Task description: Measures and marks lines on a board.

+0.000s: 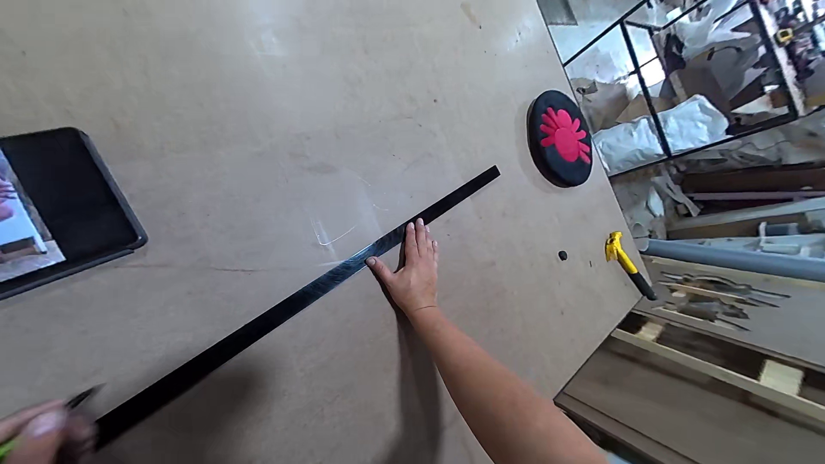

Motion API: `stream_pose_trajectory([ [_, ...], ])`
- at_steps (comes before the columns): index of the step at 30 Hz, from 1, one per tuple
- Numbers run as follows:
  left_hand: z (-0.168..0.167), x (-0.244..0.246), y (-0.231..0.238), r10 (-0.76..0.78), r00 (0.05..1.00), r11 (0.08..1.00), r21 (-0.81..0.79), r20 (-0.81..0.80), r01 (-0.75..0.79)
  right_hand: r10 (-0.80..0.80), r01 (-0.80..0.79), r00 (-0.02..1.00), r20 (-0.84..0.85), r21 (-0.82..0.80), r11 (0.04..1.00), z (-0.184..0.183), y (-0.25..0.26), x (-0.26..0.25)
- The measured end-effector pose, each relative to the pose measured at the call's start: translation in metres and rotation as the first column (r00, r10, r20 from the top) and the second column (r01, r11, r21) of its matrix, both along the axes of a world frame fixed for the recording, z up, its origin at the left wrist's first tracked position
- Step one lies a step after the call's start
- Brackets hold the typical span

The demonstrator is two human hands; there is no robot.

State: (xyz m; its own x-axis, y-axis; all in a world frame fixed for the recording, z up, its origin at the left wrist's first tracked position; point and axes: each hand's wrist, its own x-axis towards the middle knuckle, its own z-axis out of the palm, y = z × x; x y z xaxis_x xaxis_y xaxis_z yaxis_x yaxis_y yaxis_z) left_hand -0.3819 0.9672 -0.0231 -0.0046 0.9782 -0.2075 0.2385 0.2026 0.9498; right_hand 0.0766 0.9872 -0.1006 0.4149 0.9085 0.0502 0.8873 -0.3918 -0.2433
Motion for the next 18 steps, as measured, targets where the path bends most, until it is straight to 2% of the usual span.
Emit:
stream_pose_trajectory([
  [2, -0.019, 0.049, 0.026, -0.132, 0.989, 0.990, 0.051, 0.068, 0.129, 0.000, 0.000, 1.000, -0.007, 0.001, 1.000, 0.000, 0.001, 0.000],
  [5, -0.031, 0.151, 0.068, -0.260, 0.962, 0.962, 0.111, 0.079, 0.251, -0.011, 0.011, 1.000, -0.013, -0.011, 1.000, 0.001, 0.001, 0.000],
  [10, -0.032, 0.288, 0.120, -0.398, 0.916, 0.917, 0.008, 0.041, 0.398, -0.012, 0.011, 1.000, -0.017, -0.016, 1.000, 0.001, 0.000, 0.000],
  [14, -0.036, 0.346, 0.136, -0.357, 0.932, 0.927, -0.105, 0.056, 0.361, -0.008, 0.008, 1.000, -0.009, 0.004, 1.000, -0.001, 0.000, 0.000],
  [18, -0.033, 0.362, 0.140, -0.384, 0.923, 0.919, -0.111, -0.037, 0.378, -0.003, 0.003, 1.000, -0.004, 0.001, 1.000, -0.002, -0.001, -0.001],
])
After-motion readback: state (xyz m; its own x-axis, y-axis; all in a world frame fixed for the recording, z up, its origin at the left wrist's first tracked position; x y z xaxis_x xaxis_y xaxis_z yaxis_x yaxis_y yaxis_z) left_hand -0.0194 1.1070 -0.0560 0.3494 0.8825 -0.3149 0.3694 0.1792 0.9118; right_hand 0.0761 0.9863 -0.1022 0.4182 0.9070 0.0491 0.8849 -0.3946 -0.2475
